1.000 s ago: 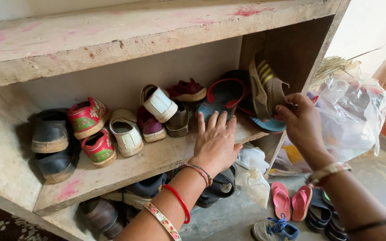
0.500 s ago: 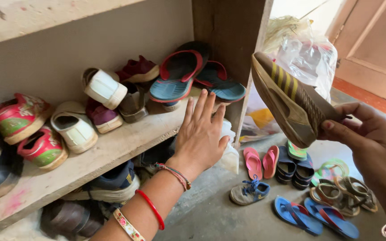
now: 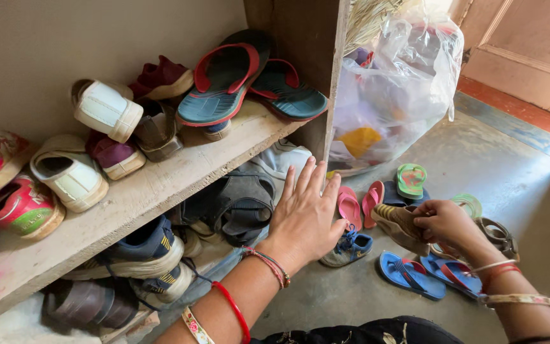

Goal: The person wipes the top of a wooden shoe rack with a cloth, then removes various shoes and sandals from the shelves and places them on the floor.

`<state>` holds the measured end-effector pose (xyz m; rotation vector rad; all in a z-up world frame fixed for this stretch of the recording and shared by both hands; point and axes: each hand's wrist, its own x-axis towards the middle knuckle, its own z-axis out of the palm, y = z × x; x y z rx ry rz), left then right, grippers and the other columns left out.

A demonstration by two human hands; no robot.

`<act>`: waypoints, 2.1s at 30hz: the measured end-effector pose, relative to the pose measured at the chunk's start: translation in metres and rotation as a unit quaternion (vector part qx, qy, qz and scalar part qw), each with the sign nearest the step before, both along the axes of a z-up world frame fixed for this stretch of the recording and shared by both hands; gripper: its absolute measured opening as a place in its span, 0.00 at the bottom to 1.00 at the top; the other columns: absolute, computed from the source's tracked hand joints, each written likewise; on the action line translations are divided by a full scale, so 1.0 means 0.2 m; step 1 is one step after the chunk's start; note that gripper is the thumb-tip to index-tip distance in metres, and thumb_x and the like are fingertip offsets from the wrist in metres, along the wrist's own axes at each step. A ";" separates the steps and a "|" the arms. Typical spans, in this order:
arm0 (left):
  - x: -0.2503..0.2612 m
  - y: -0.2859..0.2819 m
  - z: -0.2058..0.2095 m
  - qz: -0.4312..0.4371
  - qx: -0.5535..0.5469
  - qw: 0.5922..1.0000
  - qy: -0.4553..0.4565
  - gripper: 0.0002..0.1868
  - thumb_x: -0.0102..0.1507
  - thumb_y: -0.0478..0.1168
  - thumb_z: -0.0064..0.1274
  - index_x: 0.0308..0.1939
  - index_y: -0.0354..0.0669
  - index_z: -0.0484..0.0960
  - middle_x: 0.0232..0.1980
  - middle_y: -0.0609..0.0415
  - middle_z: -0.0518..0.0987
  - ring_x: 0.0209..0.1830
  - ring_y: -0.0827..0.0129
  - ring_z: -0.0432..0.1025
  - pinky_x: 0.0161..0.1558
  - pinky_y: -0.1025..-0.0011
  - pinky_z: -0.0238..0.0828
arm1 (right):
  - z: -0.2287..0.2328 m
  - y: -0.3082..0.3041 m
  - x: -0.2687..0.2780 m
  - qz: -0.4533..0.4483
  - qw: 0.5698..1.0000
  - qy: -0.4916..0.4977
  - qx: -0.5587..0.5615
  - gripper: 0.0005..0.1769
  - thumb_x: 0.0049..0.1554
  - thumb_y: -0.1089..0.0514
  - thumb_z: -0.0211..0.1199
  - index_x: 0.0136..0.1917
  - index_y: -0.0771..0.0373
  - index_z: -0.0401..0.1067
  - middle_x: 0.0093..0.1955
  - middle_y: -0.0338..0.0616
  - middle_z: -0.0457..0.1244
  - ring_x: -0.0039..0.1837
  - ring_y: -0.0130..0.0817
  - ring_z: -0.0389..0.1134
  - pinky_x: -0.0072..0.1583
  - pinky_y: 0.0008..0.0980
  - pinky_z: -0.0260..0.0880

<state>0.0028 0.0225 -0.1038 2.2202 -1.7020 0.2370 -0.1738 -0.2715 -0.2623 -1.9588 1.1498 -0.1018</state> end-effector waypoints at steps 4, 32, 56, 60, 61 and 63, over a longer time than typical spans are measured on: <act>-0.01 0.00 -0.01 0.007 0.001 1.000 0.007 0.43 0.57 0.54 0.58 0.70 0.33 0.66 0.75 0.30 0.57 0.80 0.42 0.43 0.76 0.47 0.31 | -0.10 -0.02 0.03 0.031 0.994 0.031 -0.104 0.13 0.55 0.59 0.66 0.54 0.62 0.80 0.39 0.51 0.73 0.43 0.43 0.75 0.50 0.42 0.74; 0.40 0.24 0.10 0.177 -0.015 0.981 0.075 0.45 0.61 0.58 0.56 0.74 0.35 0.58 0.77 0.33 0.53 0.81 0.44 0.40 0.74 0.41 0.29 | 1.13 0.86 0.91 0.202 0.950 -0.229 -0.067 0.22 0.58 0.51 0.65 0.63 0.60 0.71 0.52 0.45 0.71 0.47 0.38 0.71 0.45 0.42 0.71; 0.66 0.29 0.04 0.179 0.112 0.968 0.134 0.64 0.51 0.72 0.57 0.80 0.46 0.44 0.84 0.48 0.41 0.84 0.56 0.28 0.75 0.40 0.18 | 1.00 0.97 1.36 0.131 0.742 -0.455 0.474 0.13 0.64 0.65 0.49 0.56 0.78 0.65 0.57 0.61 0.68 0.60 0.49 0.73 0.62 0.43 0.73; 0.66 0.30 0.02 0.186 0.096 0.971 0.113 0.65 0.51 0.72 0.57 0.80 0.43 0.44 0.84 0.48 0.42 0.84 0.55 0.29 0.76 0.41 0.20 | 0.98 0.94 1.14 0.189 0.751 -0.455 0.440 0.18 0.62 0.65 0.47 0.64 0.74 0.66 0.59 0.56 0.69 0.59 0.45 0.72 0.63 0.40 0.73; 0.66 0.29 0.02 0.188 0.089 0.971 0.116 0.64 0.51 0.72 0.57 0.80 0.45 0.44 0.84 0.49 0.41 0.84 0.55 0.29 0.75 0.41 0.20 | 0.98 0.92 1.07 0.195 0.753 -0.454 0.434 0.19 0.62 0.66 0.47 0.65 0.74 0.66 0.59 0.55 0.69 0.58 0.44 0.72 0.62 0.40 0.73; 0.66 0.30 0.02 0.190 0.084 0.971 0.114 0.63 0.51 0.71 0.57 0.79 0.47 0.45 0.84 0.49 0.40 0.84 0.55 0.29 0.75 0.40 0.20 | 0.98 0.89 0.92 0.193 0.765 -0.452 0.416 0.21 0.61 0.66 0.47 0.67 0.74 0.65 0.59 0.54 0.68 0.55 0.43 0.73 0.59 0.42 0.74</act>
